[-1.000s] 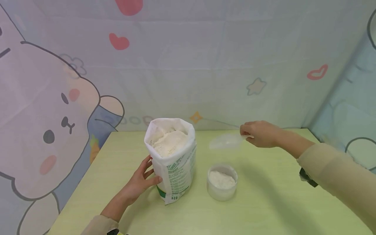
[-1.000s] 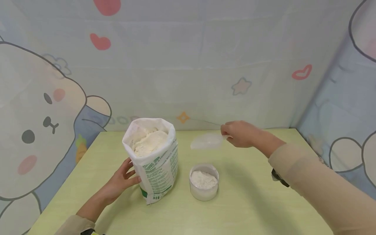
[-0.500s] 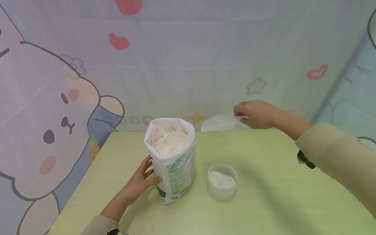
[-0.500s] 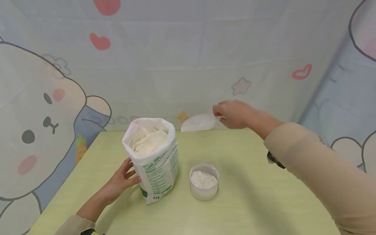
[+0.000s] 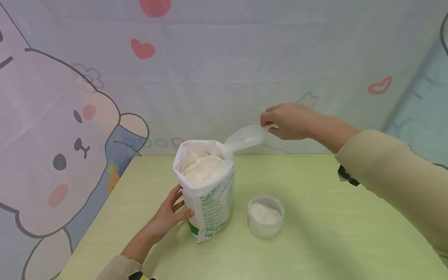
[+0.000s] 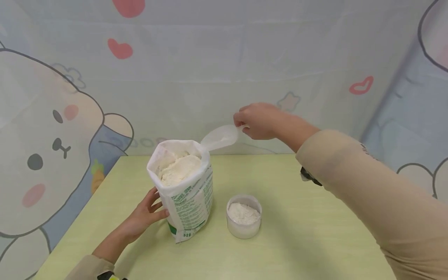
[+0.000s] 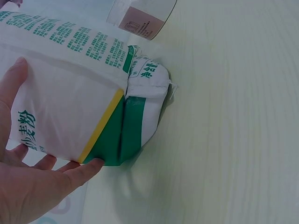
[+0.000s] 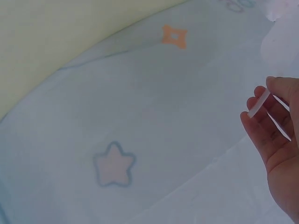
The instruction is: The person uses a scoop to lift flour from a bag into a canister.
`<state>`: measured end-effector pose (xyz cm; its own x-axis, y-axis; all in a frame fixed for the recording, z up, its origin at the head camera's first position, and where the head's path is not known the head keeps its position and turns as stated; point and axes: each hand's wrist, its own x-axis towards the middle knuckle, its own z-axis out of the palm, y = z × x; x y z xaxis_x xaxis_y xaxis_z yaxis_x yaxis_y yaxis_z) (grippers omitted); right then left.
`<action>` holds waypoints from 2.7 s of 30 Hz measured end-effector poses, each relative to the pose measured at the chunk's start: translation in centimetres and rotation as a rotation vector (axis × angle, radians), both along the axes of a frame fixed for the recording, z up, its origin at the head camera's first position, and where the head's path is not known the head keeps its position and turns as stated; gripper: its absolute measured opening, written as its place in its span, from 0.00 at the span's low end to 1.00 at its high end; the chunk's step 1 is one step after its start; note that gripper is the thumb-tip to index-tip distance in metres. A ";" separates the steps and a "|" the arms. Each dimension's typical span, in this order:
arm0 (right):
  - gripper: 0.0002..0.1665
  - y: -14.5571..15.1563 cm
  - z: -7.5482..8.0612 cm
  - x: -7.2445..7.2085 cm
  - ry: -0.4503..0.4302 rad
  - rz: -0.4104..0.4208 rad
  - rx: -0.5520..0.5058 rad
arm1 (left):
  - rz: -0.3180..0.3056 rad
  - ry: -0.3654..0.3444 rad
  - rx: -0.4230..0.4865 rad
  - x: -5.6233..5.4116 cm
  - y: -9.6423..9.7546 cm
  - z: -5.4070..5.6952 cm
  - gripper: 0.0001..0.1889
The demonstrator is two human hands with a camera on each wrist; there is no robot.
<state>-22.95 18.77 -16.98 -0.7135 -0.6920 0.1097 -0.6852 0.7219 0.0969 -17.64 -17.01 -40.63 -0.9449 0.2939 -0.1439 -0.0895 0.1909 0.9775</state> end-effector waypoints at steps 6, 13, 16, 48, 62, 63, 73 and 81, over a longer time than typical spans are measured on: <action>0.09 -2.5 0.3 0.0 0.000 -0.006 0.055 | 0.002 -0.011 0.000 0.0 0.0 0.1 0.49; 0.11 -5.6 0.0 0.1 0.036 -0.010 0.124 | 0.002 -0.010 -0.002 0.2 -0.2 0.3 0.49; 0.12 -6.7 -0.5 0.1 0.045 -0.002 0.141 | 0.003 -0.007 0.001 0.2 -0.2 0.3 0.49; 0.10 -12.8 -4.0 0.9 0.045 -0.056 0.288 | -0.007 -0.007 0.009 0.5 0.0 0.3 0.48; 0.13 -13.6 -5.1 1.1 0.028 -0.067 0.280 | -0.013 0.004 0.006 0.6 0.2 0.4 0.49; 0.13 -13.7 -5.1 1.1 0.026 -0.070 0.286 | -0.011 0.004 0.006 0.6 0.1 0.3 0.49; 0.14 -14.6 -5.3 1.3 0.060 -0.056 0.351 | -0.007 0.005 0.005 0.3 0.0 0.1 0.49; 0.15 -14.6 -5.6 1.3 0.072 -0.037 0.342 | -0.003 -0.002 0.007 0.3 -0.1 0.0 0.49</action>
<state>-21.65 4.16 -22.60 -0.7377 -0.6711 -0.0733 -0.6418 0.6634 0.3848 -17.37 -17.11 -40.63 -0.9437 0.2979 -0.1438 -0.0908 0.1846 0.9786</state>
